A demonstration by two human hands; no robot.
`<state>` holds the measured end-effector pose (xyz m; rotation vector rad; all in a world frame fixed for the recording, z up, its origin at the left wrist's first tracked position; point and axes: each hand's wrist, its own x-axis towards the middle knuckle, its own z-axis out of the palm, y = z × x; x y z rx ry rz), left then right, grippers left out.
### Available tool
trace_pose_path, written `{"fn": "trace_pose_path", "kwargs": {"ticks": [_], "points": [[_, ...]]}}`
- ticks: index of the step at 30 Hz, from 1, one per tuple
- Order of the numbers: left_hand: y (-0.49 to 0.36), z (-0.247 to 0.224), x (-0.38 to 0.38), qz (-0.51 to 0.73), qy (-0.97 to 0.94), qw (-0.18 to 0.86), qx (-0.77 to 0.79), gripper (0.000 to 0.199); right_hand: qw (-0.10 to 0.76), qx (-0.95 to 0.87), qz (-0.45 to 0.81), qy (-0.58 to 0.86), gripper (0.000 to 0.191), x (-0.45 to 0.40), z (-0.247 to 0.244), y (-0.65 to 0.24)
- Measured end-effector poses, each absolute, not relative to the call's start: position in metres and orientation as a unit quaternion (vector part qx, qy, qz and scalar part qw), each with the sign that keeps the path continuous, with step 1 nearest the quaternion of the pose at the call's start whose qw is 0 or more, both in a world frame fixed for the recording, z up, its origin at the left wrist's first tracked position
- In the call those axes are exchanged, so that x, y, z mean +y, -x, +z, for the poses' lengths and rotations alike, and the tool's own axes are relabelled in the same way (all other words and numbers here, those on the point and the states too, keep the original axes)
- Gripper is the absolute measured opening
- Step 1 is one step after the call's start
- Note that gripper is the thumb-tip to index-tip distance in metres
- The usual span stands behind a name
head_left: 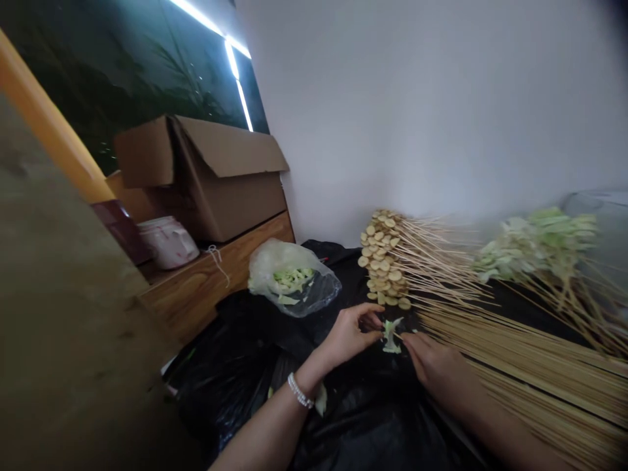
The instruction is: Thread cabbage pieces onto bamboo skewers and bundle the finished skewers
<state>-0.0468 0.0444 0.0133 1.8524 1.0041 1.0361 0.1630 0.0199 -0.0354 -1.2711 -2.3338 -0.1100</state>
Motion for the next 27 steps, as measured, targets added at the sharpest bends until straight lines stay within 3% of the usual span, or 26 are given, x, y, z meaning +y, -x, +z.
{"fn": "trace_pose_path", "kwargs": {"ticks": [5, 11, 17, 20, 24, 27], "points": [[0.064, 0.029, 0.049, 0.389, -0.692, 0.426, 0.434, 0.029, 0.222, -0.86, -0.038, 0.457, 0.025, 0.024, -0.048, -0.164], [0.089, 0.063, 0.052, 0.394, -0.617, 0.535, 0.421, 0.035, 0.223, -0.87, -0.045, 0.437, 0.026, 0.02, -0.043, -0.16], [0.12, 0.084, 0.047, 0.428, -0.558, 0.56, 0.437, 0.037, 0.208, -0.874, -0.052, 0.436, 0.025, 0.015, -0.037, -0.16], [0.122, 0.088, 0.037, 0.356, -0.599, 0.571, 0.433, 0.035, 0.202, -0.874, -0.049, 0.439, 0.025, 0.013, -0.036, -0.16], [0.109, 0.081, 0.019, 0.155, -0.698, 0.579, 0.391, 0.038, 0.207, -0.867, -0.055, 0.45, 0.025, 0.012, -0.034, -0.157], [0.09, 0.061, 0.006, 0.083, -0.757, 0.521, 0.385, 0.04, 0.206, -0.867, -0.051, 0.452, 0.026, 0.012, -0.03, -0.156]]}}
